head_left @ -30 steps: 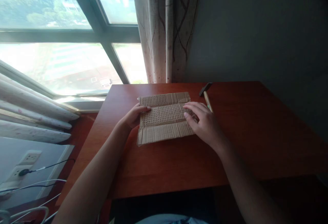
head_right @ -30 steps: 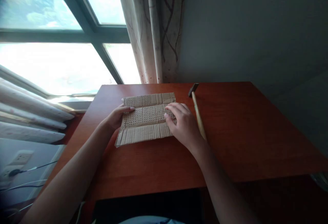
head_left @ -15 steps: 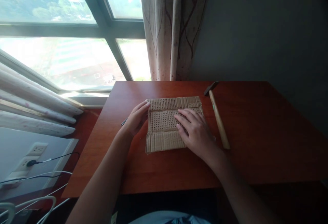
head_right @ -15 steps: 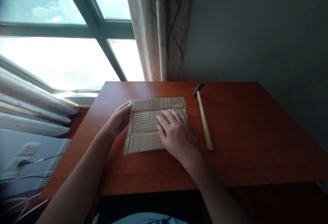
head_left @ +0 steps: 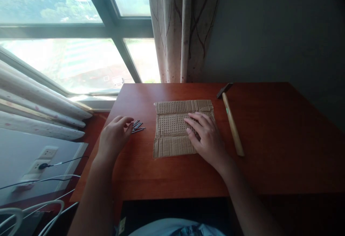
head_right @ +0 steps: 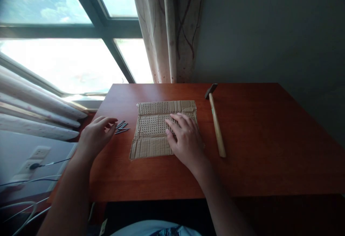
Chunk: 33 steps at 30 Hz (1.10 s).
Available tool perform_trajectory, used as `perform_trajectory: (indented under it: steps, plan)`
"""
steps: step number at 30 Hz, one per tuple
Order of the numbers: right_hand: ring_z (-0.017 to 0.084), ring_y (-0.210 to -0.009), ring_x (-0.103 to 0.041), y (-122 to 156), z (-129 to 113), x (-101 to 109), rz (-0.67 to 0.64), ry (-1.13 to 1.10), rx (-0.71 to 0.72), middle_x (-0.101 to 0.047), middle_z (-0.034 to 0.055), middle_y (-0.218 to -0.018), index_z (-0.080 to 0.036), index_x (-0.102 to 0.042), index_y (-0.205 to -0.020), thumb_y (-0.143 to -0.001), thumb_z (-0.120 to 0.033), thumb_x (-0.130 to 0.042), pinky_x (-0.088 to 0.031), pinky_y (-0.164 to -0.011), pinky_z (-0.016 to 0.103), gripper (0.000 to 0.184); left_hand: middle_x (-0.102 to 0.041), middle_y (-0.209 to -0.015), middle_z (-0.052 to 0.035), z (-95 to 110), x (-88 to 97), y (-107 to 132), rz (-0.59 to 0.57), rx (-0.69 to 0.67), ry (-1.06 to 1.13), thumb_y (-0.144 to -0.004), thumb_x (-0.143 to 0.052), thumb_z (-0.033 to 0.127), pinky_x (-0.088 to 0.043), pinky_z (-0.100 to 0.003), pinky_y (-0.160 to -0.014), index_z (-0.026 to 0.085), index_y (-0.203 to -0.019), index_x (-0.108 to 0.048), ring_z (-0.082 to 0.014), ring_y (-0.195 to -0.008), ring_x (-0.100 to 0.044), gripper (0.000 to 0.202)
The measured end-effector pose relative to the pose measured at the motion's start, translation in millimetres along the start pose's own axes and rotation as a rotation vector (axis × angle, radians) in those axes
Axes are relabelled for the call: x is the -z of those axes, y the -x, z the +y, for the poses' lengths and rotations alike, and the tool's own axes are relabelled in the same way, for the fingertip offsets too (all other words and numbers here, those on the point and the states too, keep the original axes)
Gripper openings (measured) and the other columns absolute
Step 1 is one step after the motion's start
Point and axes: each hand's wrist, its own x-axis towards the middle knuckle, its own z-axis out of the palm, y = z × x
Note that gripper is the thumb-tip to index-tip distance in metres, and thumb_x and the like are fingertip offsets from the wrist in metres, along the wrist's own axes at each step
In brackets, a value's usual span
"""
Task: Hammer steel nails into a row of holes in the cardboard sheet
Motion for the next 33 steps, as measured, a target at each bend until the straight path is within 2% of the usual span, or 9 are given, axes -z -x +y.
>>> perform_trajectory:
  steps: [2,4,18,22,25,29,33]
  plan:
    - [0.028,-0.131,-0.050,0.1,-0.7,0.2,-0.004,0.007,-0.005,-0.063,0.0068,-0.135,-0.023,-0.065,-0.128,-0.099,-0.029,-0.050,-0.043,-0.112,0.051,0.034,-0.070,-0.103,-0.0050,-0.4,0.0,1.3,-0.127,-0.057,-0.058,-0.093,-0.050,0.035,-0.042,-0.030,-0.065,0.023,-0.103,-0.071,-0.0204,-0.081,-0.068,0.026]
    - [0.028,-0.131,-0.050,0.2,-1.3,0.6,-0.010,0.014,-0.007,-0.063,0.0070,-0.136,-0.021,-0.065,-0.128,-0.099,-0.029,-0.050,-0.042,-0.112,0.050,0.034,-0.070,-0.106,-0.0050,-0.7,-0.4,2.1,-0.180,-0.066,-0.092,-0.094,-0.048,0.035,-0.042,-0.031,-0.065,0.023,-0.105,-0.071,-0.0205,-0.081,-0.067,0.028]
    - [0.028,-0.132,-0.049,1.1,0.4,-1.4,-0.010,0.035,-0.004,-0.062,0.0075,-0.137,-0.021,-0.063,-0.131,-0.099,-0.029,-0.049,-0.042,-0.112,0.050,0.035,-0.066,-0.103,-0.0047,-15.2,-3.1,1.2,-0.241,-0.059,-0.057,-0.093,-0.047,0.038,-0.043,-0.030,-0.065,0.023,-0.092,-0.070,-0.0181,-0.073,-0.064,0.028]
    - [0.027,-0.132,-0.048,0.5,-0.5,-0.4,-0.017,0.037,-0.004,-0.061,0.0072,-0.138,-0.021,-0.063,-0.131,-0.100,-0.029,-0.048,-0.041,-0.113,0.049,0.036,-0.067,-0.101,-0.0045,-21.1,-5.8,1.5,-0.174,-0.120,0.019,-0.093,-0.050,0.035,-0.043,-0.029,-0.065,0.021,-0.091,-0.069,-0.0168,-0.073,-0.062,0.024]
    - [0.028,-0.133,-0.048,0.6,-1.0,-0.3,-0.020,0.041,-0.008,-0.061,0.0073,-0.137,-0.022,-0.063,-0.131,-0.100,-0.029,-0.048,-0.041,-0.113,0.050,0.036,-0.069,-0.096,-0.0034,-20.5,-4.9,2.0,-0.083,-0.141,0.167,-0.093,-0.054,0.035,-0.046,-0.027,-0.066,0.021,-0.094,-0.069,-0.0152,-0.073,-0.062,0.020]
    - [0.028,-0.132,-0.049,1.3,-0.6,-1.4,-0.015,0.041,-0.005,-0.061,0.0074,-0.137,-0.022,-0.063,-0.131,-0.100,-0.029,-0.048,-0.041,-0.113,0.050,0.036,-0.073,-0.091,-0.0025,-11.9,0.0,2.5,0.014,-0.034,0.394,-0.089,-0.062,0.036,-0.050,-0.025,-0.066,0.020,-0.096,-0.071,-0.0146,-0.072,-0.066,0.019]
    - [0.028,-0.132,-0.049,1.1,-0.2,-1.7,-0.018,0.043,-0.006,-0.061,0.0075,-0.137,-0.022,-0.062,-0.131,-0.100,-0.030,-0.048,-0.041,-0.113,0.049,0.036,-0.074,-0.092,-0.0026,-6.1,3.8,2.4,0.103,0.060,0.473,-0.087,-0.064,0.035,-0.052,-0.025,-0.068,0.020,-0.097,-0.071,-0.0149,-0.075,-0.068,0.019]
